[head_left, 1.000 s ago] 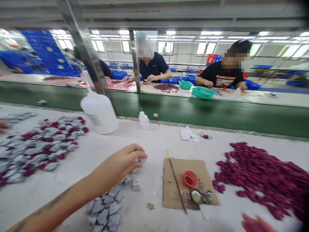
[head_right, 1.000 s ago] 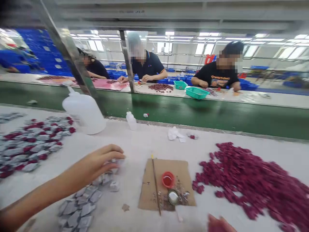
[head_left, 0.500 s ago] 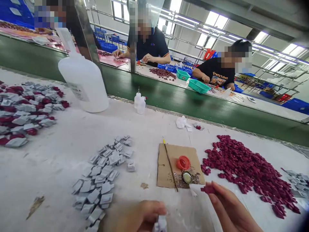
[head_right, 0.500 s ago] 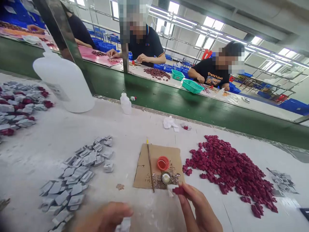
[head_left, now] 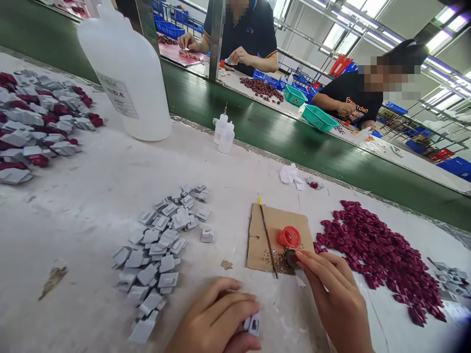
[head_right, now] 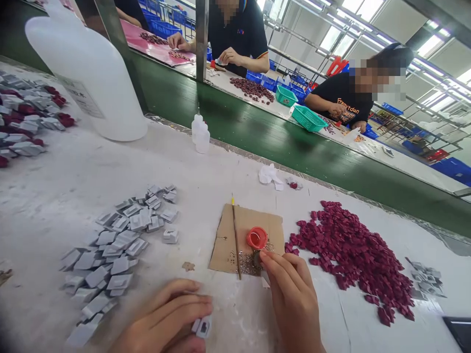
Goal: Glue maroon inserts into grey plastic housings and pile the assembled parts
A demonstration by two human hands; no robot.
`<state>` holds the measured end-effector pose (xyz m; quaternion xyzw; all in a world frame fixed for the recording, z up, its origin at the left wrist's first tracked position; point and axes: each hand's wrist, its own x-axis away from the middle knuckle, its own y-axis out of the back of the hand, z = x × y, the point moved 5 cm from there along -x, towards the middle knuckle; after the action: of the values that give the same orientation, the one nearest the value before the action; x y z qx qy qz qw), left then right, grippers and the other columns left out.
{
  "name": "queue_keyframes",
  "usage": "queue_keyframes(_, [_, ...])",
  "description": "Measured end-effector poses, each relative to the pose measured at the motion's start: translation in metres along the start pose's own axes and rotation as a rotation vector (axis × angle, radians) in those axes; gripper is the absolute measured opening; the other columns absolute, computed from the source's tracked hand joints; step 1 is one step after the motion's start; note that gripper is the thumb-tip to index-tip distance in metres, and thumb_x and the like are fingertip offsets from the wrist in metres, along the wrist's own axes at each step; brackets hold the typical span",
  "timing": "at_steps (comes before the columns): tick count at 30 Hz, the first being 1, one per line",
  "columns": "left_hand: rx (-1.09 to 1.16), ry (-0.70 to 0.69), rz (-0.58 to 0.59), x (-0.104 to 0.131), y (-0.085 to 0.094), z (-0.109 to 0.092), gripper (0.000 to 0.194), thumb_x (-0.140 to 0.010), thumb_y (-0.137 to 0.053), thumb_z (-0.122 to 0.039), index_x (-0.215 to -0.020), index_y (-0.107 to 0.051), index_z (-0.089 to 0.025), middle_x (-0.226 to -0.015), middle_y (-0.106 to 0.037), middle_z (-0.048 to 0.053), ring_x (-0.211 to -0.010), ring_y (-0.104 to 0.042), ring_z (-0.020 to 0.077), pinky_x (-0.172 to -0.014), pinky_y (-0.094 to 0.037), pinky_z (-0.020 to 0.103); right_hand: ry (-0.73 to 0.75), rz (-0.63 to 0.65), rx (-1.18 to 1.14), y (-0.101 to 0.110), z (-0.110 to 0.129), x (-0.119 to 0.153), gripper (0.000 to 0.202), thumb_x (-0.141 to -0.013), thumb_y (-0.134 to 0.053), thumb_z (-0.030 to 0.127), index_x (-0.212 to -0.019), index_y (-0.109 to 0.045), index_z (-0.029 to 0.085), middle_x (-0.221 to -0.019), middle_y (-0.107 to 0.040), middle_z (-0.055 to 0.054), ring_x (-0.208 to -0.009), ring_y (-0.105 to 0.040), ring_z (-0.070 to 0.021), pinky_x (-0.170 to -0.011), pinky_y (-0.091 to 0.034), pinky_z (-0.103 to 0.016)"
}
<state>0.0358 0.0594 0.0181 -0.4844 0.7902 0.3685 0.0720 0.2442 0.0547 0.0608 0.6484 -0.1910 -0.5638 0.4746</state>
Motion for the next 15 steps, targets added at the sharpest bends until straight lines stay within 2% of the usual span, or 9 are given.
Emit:
queue_keyframes(6, [-0.001,0.060,0.001,0.001,-0.002,0.000,0.022,-0.092,-0.062,-0.034,-0.109,-0.060,-0.020,-0.096,-0.074,-0.003,-0.106,-0.061,0.0161,-0.101,-0.047,0.021,-0.015,-0.006,-0.004,0.001,-0.003,-0.001,0.021,-0.089,-0.055,0.003,-0.107,-0.062,0.013,-0.098,-0.067,-0.005,-0.089,-0.052,-0.0162,-0.082,-0.045,-0.030])
queue_keyframes(10, [0.014,0.043,-0.046,-0.003,0.000,-0.003,0.020,-0.092,-0.062,-0.034,-0.102,-0.064,-0.018,-0.094,-0.073,-0.001,-0.098,-0.063,0.0153,-0.101,-0.046,0.021,-0.053,-0.057,-0.027,0.009,0.006,0.002,0.025,-0.087,-0.058,0.002,-0.108,-0.063,0.015,-0.098,-0.067,-0.005,-0.090,-0.056,-0.0156,-0.085,-0.046,-0.031])
queue_keyframes(12, [0.016,0.031,-0.072,-0.005,0.001,-0.004,0.021,-0.093,-0.059,-0.035,-0.098,-0.066,-0.016,-0.089,-0.072,0.001,-0.092,-0.062,0.0157,-0.097,-0.049,0.022,-0.114,-0.076,-0.081,0.015,0.012,0.008,0.029,-0.086,-0.060,0.003,-0.111,-0.062,0.016,-0.100,-0.066,-0.005,-0.091,-0.059,-0.0147,-0.085,-0.047,-0.029])
queue_keyframes(15, [0.004,0.040,-0.059,-0.007,0.002,-0.005,0.023,-0.094,-0.057,-0.035,-0.099,-0.067,-0.015,-0.087,-0.072,0.002,-0.090,-0.061,0.0173,-0.091,-0.052,0.023,-0.159,-0.029,-0.250,0.017,0.021,0.019,0.031,-0.087,-0.059,0.005,-0.115,-0.060,0.016,-0.103,-0.065,-0.007,-0.095,-0.062,-0.0161,-0.079,-0.053,-0.027])
